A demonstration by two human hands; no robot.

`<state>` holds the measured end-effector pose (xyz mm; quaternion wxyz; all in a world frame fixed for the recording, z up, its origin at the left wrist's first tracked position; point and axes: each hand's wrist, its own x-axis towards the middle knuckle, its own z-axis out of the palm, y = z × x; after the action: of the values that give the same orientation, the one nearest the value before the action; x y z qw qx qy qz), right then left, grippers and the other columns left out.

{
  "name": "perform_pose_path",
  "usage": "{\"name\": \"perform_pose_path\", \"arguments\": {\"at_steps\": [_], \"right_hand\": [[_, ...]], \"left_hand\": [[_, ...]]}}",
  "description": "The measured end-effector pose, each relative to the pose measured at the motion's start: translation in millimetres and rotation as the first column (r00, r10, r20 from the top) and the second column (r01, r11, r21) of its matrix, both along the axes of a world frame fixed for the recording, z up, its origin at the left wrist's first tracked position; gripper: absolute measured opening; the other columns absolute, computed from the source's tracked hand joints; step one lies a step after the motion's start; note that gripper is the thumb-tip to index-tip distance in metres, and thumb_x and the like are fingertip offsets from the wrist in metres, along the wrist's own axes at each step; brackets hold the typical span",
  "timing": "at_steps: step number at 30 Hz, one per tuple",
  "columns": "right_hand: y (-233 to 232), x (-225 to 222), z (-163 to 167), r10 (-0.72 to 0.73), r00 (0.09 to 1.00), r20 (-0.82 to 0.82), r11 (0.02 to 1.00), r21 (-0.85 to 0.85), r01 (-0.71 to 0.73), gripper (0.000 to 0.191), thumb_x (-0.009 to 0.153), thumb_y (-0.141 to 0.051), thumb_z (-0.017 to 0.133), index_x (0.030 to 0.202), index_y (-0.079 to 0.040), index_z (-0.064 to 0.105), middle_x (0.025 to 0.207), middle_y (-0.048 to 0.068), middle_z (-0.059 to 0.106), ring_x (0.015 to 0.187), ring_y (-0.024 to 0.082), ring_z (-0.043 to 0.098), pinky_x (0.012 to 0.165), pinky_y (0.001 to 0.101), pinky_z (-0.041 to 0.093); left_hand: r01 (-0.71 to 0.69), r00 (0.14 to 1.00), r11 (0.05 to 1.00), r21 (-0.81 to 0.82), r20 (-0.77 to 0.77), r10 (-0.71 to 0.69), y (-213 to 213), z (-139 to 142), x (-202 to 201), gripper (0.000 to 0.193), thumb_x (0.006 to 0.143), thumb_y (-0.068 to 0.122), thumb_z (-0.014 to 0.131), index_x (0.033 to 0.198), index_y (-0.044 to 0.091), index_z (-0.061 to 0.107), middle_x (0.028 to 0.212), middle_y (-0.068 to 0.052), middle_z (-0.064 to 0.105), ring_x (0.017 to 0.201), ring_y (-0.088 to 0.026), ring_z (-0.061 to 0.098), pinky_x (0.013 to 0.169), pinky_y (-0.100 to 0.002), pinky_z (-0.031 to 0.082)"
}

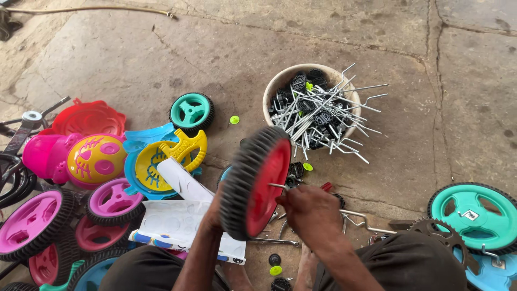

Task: The person sits on the ground and assembles toy wheels by inserting metal rods into the center of colorful plastic wheels. They use a wrench to tighten the rods and secure the wheels, working on multiple wheels of different colors.

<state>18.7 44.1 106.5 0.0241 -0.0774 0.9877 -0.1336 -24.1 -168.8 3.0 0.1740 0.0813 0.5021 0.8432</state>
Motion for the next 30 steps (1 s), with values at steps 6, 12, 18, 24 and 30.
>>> {"name": "perform_pose_path", "arguments": {"at_steps": [6,12,18,24,30], "right_hand": [[31,-7,-83,0.201,0.965,-0.166,0.943,-0.234,-0.236,0.024,0.081,-0.026,0.074,0.098,-0.009,0.072,0.096,0.012,0.074,0.089,0.031,0.071,0.077,0.0427,0.057],[40,-22,-141,0.211,0.901,-0.380,0.893,-0.300,-0.336,0.043,0.081,-0.020,0.076,0.119,-0.002,0.067,0.119,0.016,0.070,0.111,0.033,0.066,0.094,0.0449,0.052],[48,-20,-154,0.120,0.985,-0.123,0.894,-0.418,-0.162,0.042,0.078,-0.020,0.080,0.116,-0.007,0.069,0.114,0.011,0.073,0.106,0.025,0.069,0.091,0.0386,0.056],[48,-26,-176,0.317,0.891,-0.325,0.790,-0.429,-0.438,0.040,0.081,-0.019,0.076,0.118,-0.007,0.068,0.116,0.012,0.071,0.109,0.027,0.067,0.093,0.0403,0.054],[51,-21,-169,0.404,0.845,-0.351,0.785,-0.342,-0.517,0.038,0.084,-0.017,0.072,0.120,-0.008,0.067,0.119,0.012,0.070,0.111,0.028,0.065,0.095,0.0420,0.053]], "left_hand": [[-0.038,0.999,0.871,-0.490,0.000,0.044,31,49,22,0.090,0.059,0.009,0.088,0.143,0.007,0.055,0.116,-0.011,0.074,0.098,-0.019,0.073,0.088,-0.035,0.061],[-0.419,0.880,0.691,-0.589,-0.449,0.152,30,70,25,0.099,0.058,0.015,0.094,0.144,0.004,0.047,0.125,-0.019,0.067,0.114,-0.028,0.067,0.096,-0.039,0.054],[-0.561,0.744,0.611,-0.558,-0.664,0.077,11,64,22,0.085,0.061,0.018,0.092,0.137,0.008,0.054,0.128,-0.017,0.069,0.118,-0.036,0.065,0.100,-0.046,0.051],[-0.466,0.827,0.597,-0.653,-0.562,0.031,8,58,25,0.077,0.062,0.034,0.095,0.127,0.010,0.061,0.124,-0.016,0.068,0.115,-0.037,0.064,0.096,-0.046,0.049],[-0.463,0.817,0.642,-0.611,-0.574,0.043,3,60,26,0.060,0.077,0.033,0.086,0.128,0.009,0.065,0.125,-0.016,0.069,0.115,-0.036,0.064,0.097,-0.046,0.049]]}}
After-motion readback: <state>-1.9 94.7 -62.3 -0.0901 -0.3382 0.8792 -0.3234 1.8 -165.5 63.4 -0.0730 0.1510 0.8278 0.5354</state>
